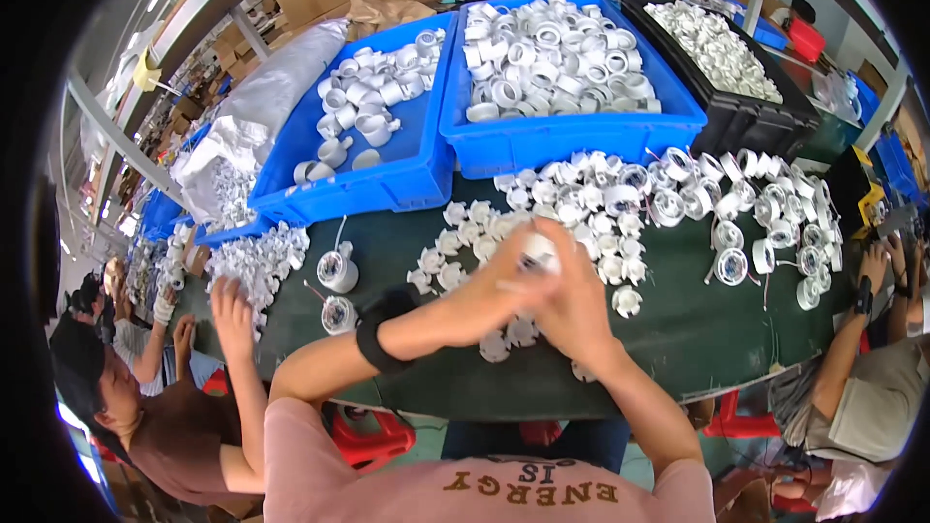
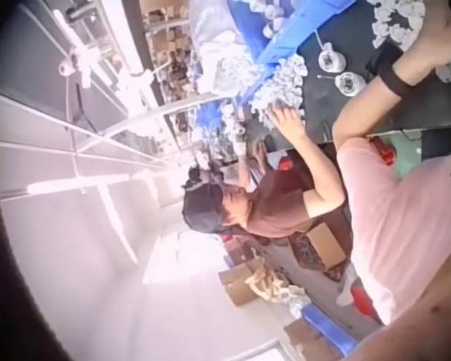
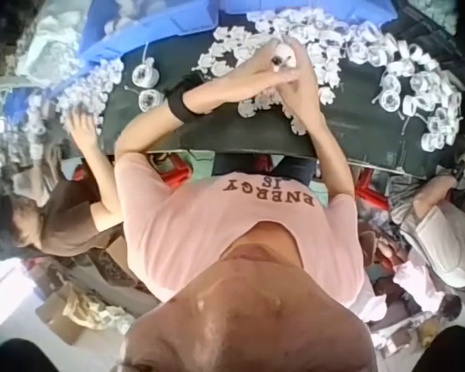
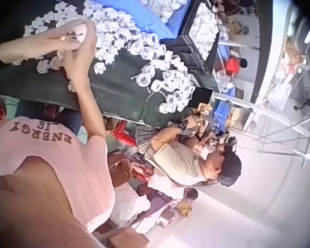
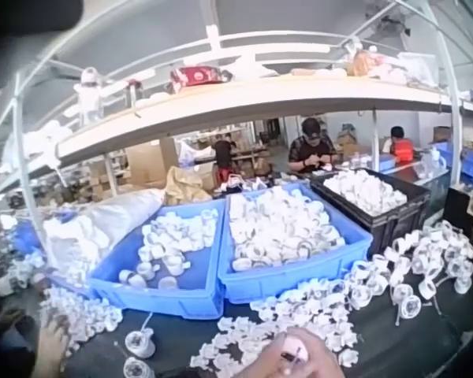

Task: The recorder is manually assembling small white electronic components by fitting plastic housings and wires together at a production table.

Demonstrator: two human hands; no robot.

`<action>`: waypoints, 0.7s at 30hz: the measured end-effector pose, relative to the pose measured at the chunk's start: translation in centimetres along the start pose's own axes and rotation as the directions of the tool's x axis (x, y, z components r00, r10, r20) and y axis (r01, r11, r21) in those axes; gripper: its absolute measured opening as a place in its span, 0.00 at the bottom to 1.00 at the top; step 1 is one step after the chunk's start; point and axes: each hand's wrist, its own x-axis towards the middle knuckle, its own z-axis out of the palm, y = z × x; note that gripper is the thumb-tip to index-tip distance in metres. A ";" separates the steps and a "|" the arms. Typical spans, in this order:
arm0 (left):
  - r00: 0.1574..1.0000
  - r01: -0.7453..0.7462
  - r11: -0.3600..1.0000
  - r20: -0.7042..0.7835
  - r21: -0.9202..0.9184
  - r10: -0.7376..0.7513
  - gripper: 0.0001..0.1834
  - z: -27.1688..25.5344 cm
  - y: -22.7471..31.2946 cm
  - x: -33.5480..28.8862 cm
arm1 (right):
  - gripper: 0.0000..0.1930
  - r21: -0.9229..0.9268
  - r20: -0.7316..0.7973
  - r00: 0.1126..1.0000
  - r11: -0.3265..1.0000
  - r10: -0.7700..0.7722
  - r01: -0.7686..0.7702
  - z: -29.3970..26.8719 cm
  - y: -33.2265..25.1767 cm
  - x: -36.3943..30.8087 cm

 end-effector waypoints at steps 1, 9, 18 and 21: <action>0.992 -0.114 0.979 0.075 0.169 0.103 0.44 -1.3 -0.9 -0.7 | 0.28 0.341 0.145 0.837 0.768 0.528 -0.543 0.8 -0.3 0.1; 0.786 0.415 0.836 -0.604 0.358 -0.131 0.34 -32.5 -6.2 5.9 | 0.32 0.799 0.415 0.665 0.100 0.620 -0.593 -1.2 3.5 -1.8; 0.617 0.786 0.396 -0.561 0.474 -0.553 0.49 -42.5 -15.0 5.1 | 0.33 0.818 0.414 0.710 0.110 0.570 -0.565 -0.5 3.4 -2.2; 0.694 0.720 0.559 -0.404 0.412 -0.596 0.48 -40.1 -13.1 6.8 | 0.31 0.800 0.436 0.682 0.094 0.587 -0.592 -0.5 3.8 -2.3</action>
